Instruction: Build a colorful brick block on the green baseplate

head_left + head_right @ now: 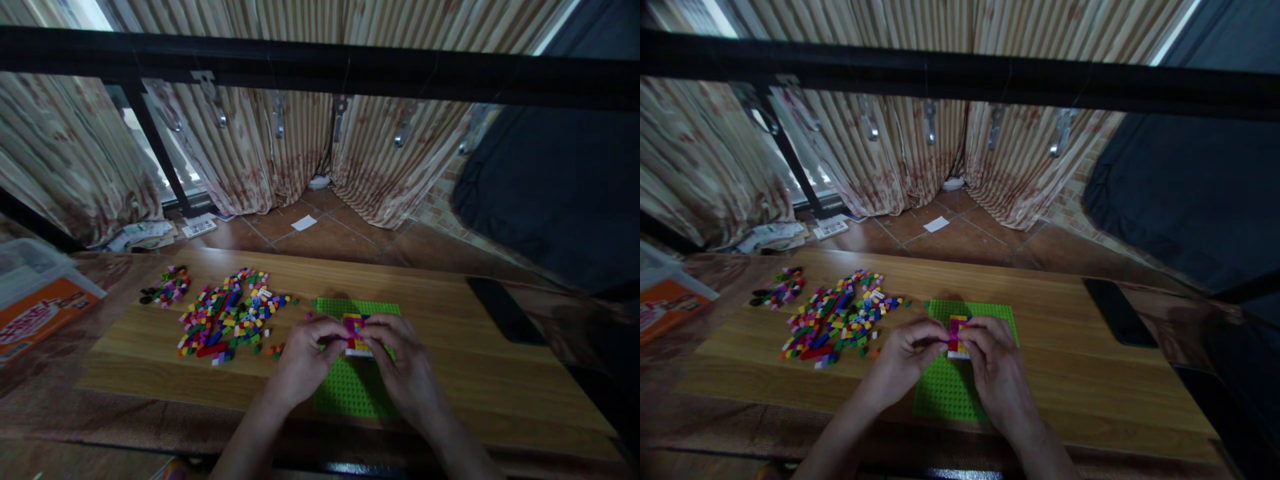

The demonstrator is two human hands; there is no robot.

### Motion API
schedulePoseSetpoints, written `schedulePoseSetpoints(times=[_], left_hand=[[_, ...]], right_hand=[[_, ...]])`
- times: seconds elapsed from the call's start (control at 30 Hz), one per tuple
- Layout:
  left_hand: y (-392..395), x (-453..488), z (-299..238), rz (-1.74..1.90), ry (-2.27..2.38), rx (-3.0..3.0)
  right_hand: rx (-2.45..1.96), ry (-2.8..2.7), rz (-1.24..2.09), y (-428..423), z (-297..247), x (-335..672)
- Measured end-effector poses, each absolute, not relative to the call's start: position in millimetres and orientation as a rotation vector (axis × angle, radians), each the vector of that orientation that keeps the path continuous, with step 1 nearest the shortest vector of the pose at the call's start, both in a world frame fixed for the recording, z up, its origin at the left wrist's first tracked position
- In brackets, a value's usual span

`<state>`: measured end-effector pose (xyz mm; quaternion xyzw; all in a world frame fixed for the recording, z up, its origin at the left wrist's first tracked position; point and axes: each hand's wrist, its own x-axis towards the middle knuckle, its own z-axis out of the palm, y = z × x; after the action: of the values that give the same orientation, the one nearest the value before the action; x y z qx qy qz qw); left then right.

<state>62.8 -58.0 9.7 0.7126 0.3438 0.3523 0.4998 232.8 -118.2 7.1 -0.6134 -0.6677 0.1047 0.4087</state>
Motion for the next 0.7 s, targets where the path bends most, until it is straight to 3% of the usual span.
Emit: schedulePoseSetpoints(times=[0.7], left_hand=[[-67, 78, -17, 0.981, 0.928, 1.559]], right_hand=[[-1.584, -1.552, 0.238, -119, -13, 221]])
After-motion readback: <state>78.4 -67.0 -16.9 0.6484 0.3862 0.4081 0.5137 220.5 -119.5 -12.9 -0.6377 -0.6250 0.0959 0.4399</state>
